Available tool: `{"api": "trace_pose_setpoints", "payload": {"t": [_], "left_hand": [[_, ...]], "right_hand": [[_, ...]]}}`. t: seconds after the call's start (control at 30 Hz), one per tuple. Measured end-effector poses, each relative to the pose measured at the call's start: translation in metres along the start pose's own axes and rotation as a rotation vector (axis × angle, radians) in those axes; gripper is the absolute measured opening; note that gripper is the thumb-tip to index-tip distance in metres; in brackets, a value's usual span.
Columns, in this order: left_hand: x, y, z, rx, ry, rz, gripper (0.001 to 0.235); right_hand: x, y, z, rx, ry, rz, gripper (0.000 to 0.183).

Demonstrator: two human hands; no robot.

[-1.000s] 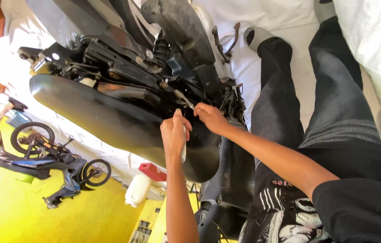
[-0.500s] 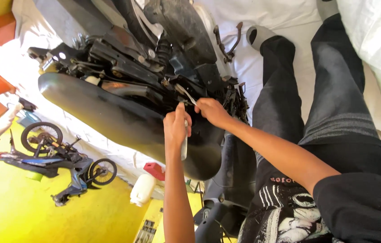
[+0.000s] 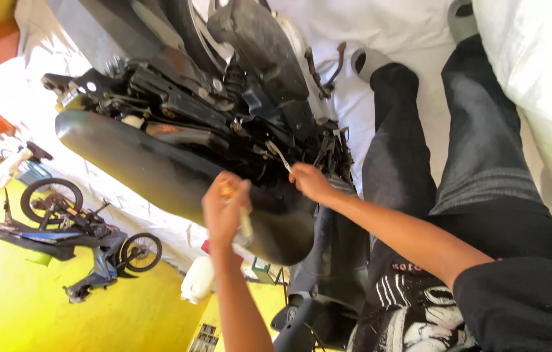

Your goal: The person uses a wrench to loosen bolts on the rear section of a motorcycle while simultaneously spraying a lubricant from a small bottle onto the mechanism. The person works on the area beneath the seat, manipulating the tool and spray bottle to service the motorcycle's components.

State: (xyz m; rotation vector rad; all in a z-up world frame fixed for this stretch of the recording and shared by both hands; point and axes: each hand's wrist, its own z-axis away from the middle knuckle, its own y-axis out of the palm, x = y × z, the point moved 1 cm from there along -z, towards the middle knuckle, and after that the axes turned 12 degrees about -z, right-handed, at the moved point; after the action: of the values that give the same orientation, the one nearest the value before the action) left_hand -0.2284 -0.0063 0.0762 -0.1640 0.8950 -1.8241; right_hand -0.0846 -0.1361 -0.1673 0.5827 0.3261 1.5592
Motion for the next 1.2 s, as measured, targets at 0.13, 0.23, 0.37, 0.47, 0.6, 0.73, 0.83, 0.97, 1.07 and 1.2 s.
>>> {"api": "trace_pose_setpoints", "payload": {"t": [0.13, 0.23, 0.37, 0.47, 0.6, 0.73, 0.83, 0.97, 1.07, 1.2], "left_hand": [[0.01, -0.032, 0.001, -0.017, 0.011, -0.098, 0.02], [0.025, -0.026, -0.007, 0.019, 0.019, -0.036, 0.024], [0.056, -0.016, -0.021, -0.094, 0.092, 0.189, 0.011], [0.059, -0.015, -0.023, -0.123, 0.053, 0.275, 0.008], [0.039, -0.014, -0.026, -0.155, 0.035, 0.263, 0.011], [0.04, -0.011, -0.028, -0.187, 0.046, 0.315, 0.01], [0.033, -0.012, -0.029, -0.194, 0.017, 0.293, 0.015], [0.042, -0.008, -0.027, -0.225, 0.023, 0.319, 0.011], [0.048, -0.009, -0.029, -0.25, 0.064, 0.323, 0.011], [0.048, -0.008, -0.022, -0.274, 0.112, 0.264, 0.008]], "right_hand": [[0.032, 0.017, 0.0, 0.007, 0.024, -0.072, 0.027], [0.074, 0.021, 0.003, 0.031, -0.042, 0.0, 0.03], [0.038, -0.004, -0.004, -0.041, 0.003, 0.151, 0.026], [0.003, -0.006, -0.012, -0.069, 0.104, 0.154, 0.025], [0.047, 0.022, -0.014, -0.025, -0.002, 0.028, 0.024], [0.016, 0.009, -0.01, -0.002, -0.085, 0.081, 0.029], [0.006, -0.002, -0.002, -0.047, 0.011, 0.06, 0.031], [0.047, 0.01, -0.005, 0.115, -0.057, -0.082, 0.027], [0.061, 0.008, -0.004, 0.179, -0.112, -0.031, 0.028], [0.023, -0.017, -0.011, 0.216, -0.138, 0.068, 0.024]]}}
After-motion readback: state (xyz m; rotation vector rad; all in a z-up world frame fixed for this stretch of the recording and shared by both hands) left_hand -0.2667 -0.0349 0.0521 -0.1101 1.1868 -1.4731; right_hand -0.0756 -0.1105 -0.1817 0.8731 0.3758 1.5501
